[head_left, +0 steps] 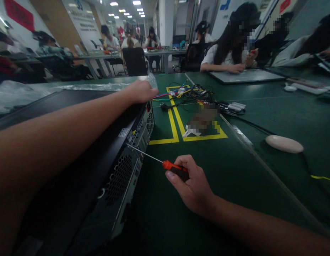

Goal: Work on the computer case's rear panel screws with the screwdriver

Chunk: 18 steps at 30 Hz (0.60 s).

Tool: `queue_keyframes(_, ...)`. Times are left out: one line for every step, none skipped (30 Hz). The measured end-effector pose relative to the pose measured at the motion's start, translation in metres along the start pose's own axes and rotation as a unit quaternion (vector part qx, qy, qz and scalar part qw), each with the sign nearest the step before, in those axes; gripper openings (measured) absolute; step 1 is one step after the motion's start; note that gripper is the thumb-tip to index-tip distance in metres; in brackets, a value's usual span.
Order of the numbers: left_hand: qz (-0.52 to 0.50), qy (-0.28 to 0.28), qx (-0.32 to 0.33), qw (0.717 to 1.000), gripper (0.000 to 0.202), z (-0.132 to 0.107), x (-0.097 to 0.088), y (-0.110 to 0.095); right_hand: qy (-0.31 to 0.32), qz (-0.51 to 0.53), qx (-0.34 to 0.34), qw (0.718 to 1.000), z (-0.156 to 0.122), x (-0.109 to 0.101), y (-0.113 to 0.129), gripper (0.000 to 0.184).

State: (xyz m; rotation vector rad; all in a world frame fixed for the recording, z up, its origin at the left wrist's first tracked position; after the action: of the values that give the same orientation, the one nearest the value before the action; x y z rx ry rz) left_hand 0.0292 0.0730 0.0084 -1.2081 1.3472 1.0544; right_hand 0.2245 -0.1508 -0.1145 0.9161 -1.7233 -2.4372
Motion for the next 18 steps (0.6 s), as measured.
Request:
queue_keyframes(0.003, 0.0, 0.002, 1.0, 0.071, 0.0002, -0.0002, -0.0001, -0.002, -0.002, 0.0, 1.0, -0.0002, -0.0001, -0.0002, 0.009)
queue_keyframes(0.007, 0.0, 0.006, 1.0, 0.071, 0.0006, -0.0002, -0.0002, -0.003, -0.004, -0.003, 1.0, -0.0003, -0.0002, -0.0004, 0.008)
queue_keyframes(0.01, 0.001, 0.008, 1.0, 0.071, 0.0012, -0.0001, -0.0001, -0.004, -0.006, -0.008, 1.0, -0.0003, -0.0003, -0.0005, 0.008)
queue_keyframes(0.014, 0.002, 0.009, 1.0, 0.071, 0.002, 0.0001, 0.0003, -0.006, -0.006, -0.017, 1.0, -0.0002, -0.0005, -0.0002, 0.007)
queue_keyframes(0.018, 0.003, 0.01, 1.0, 0.072, 0.0027, 0.0004, 0.0007, -0.007, -0.006, -0.027, 1.0, 0.0001, -0.0008, 0.0002, 0.005)
queue_keyframes(0.02, 0.004, 0.011, 1.0, 0.072, 0.0032, 0.0007, 0.0009, -0.007, -0.005, -0.037, 0.999, 0.0007, -0.001, 0.0009, 0.003)
queue_keyframes(0.022, 0.004, 0.012, 1.0, 0.072, 0.0035, 0.0009, 0.0011, -0.007, -0.005, -0.045, 0.999, 0.0013, -0.0012, 0.0017, 0.002)
queue_keyframes(0.023, 0.004, 0.012, 1.0, 0.073, 0.0035, 0.0011, 0.0012, -0.008, -0.006, -0.052, 0.999, 0.0021, -0.0015, 0.0026, 0.004)
queue_keyframes(0.023, 0.004, 0.012, 1.0, 0.073, 0.0032, 0.0011, 0.0011, -0.008, -0.006, -0.058, 0.998, 0.0029, -0.0018, 0.0037, 0.007)
queue_keyframes(0.02, 0.003, 0.013, 1.0, 0.072, 0.0027, 0.0009, 0.0008, -0.007, -0.008, -0.061, 0.998, 0.0036, -0.0019, 0.0048, 0.011)
queue_keyframes(0.018, 0.003, 0.013, 1.0, 0.072, 0.0021, 0.0007, 0.0006, -0.005, -0.008, -0.063, 0.998, 0.0041, -0.0017, 0.0057, 0.016)
queue_keyframes(0.017, 0.004, 0.011, 1.0, 0.071, 0.0015, 0.0006, 0.0005, -0.004, -0.008, -0.064, 0.998, 0.0042, -0.0014, 0.0065, 0.02)
queue_keyframes(0.016, 0.005, 0.01, 1.0, 0.071, 0.0009, 0.0005, 0.0003, -0.001, -0.006, -0.063, 0.998, 0.004, -0.0007, 0.007, 0.022)
queue_keyframes(0.015, 0.006, 0.009, 1.0, 0.071, 0.0006, 0.0003, 0.0002, 0.003, -0.004, -0.059, 0.998, 0.0035, 0.0001, 0.007, 0.021)
queue_keyframes(0.015, 0.007, 0.009, 1.0, 0.071, 0.0006, 0.0002, 0.0002, 0.003, 0.0, -0.054, 0.999, 0.0027, 0.0008, 0.0066, 0.017)
queue_keyframes(0.017, 0.007, 0.01, 1.0, 0.071, 0.0008, 0.0001, 0.0003, 0.003, 0.003, -0.046, 0.999, 0.0017, 0.0014, 0.0058, 0.011)
queue_keyframes(0.018, 0.007, 0.012, 1.0, 0.071, 0.0014, 0.0002, 0.0003, 0.002, 0.004, -0.038, 0.999, 0.0007, 0.002, 0.0049, 0.009)
queue_keyframes(0.019, 0.006, 0.016, 1.0, 0.071, 0.0021, 0.0002, 0.0004, 0.002, 0.003, -0.03, 1.0, -0.0002, 0.0024, 0.004, 0.013)
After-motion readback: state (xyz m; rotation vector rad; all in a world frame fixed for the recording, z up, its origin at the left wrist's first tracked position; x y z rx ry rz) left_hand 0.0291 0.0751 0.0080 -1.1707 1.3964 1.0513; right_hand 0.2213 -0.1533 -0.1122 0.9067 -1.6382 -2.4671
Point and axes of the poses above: each hand's wrist, its own z-axis towards the middle knuckle, its own x-axis out of the palm, y = z × x, the point moved 5 cm from there along z, towards the middle knuckle, and after that the axes turned 10 degrees about y, right-handed, at the moved point
